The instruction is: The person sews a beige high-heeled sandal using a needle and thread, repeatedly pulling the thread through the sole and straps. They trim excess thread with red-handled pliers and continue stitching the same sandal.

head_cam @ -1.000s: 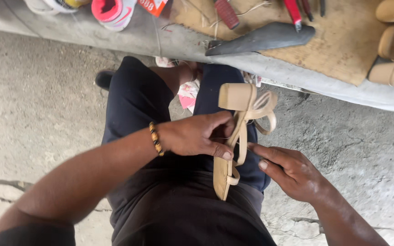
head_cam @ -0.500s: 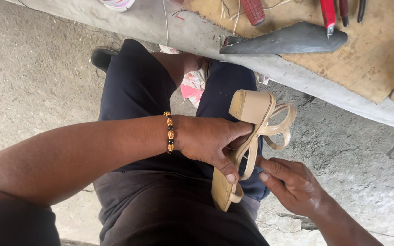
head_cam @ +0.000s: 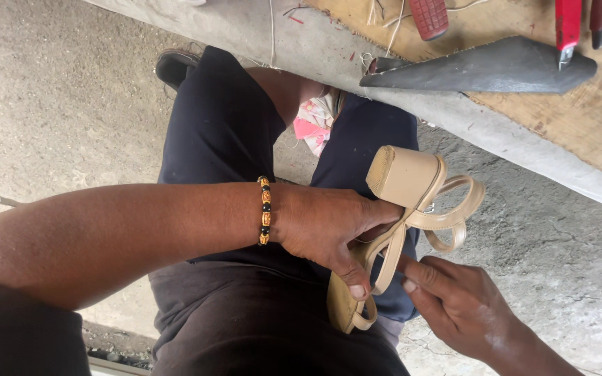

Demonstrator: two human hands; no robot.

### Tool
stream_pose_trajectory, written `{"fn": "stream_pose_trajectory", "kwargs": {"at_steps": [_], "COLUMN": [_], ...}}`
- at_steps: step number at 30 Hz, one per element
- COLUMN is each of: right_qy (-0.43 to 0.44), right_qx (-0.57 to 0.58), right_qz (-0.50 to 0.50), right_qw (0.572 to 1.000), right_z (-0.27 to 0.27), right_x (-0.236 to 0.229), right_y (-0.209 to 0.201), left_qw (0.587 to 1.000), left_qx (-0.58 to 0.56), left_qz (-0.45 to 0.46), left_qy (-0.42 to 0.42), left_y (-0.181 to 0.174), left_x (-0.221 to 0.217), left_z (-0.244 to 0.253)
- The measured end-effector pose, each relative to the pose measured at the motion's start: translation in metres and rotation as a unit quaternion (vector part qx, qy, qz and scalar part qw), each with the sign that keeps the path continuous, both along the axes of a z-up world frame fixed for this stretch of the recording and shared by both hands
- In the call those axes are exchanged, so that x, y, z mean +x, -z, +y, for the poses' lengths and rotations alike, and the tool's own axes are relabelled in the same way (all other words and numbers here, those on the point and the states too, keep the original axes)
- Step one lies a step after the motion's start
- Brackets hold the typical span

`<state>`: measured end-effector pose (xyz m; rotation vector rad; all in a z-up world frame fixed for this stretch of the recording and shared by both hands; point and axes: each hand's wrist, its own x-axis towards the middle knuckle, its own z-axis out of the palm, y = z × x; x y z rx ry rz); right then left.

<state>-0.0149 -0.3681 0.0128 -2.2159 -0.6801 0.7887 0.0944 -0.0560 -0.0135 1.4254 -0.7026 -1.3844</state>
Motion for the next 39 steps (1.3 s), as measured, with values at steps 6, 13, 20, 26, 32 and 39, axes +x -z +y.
{"fn": "stream_pose_trajectory", "kwargs": {"at_steps": [6, 13, 20, 26, 32, 39], "right_qy": [-0.015, -0.003, 0.002, 0.068, 0.038, 0.008], "right_qx": [-0.071, -0.067, -0.011, 0.084, 0.041, 0.11], "right_qz": [0.039, 0.059, 0.151, 0.127, 0.054, 0.015], "right_qw": [0.997, 0.996, 0.989, 0.986, 0.997, 0.994], "right_z": [0.003, 0.001, -0.034, -0.04, -0.021, -0.046], "right_x": [0.003, 0.011, 0.013, -0.017, -0.006, 0.004], "right_y": [-0.007, -0.005, -0.01, 0.004, -0.006, 0.034], "left_qw": [1.0, 1.0, 0.999, 0.997, 0.993, 0.997], "left_qx": [0.009, 0.026, 0.042, 0.033, 0.048, 0.064], "left_qz": [0.008, -0.011, -0.017, -0.042, -0.055, -0.034], "left_qy": [-0.009, -0.003, 0.012, 0.047, 0.09, -0.017], "left_y": [-0.003, -0.002, -0.015, -0.018, -0.016, -0.022], "left_x": [0.0, -0.001, 0.0, 0.005, 0.009, 0.002], "left_z": [0.001, 0.002, -0.004, -0.016, -0.02, -0.028]}}
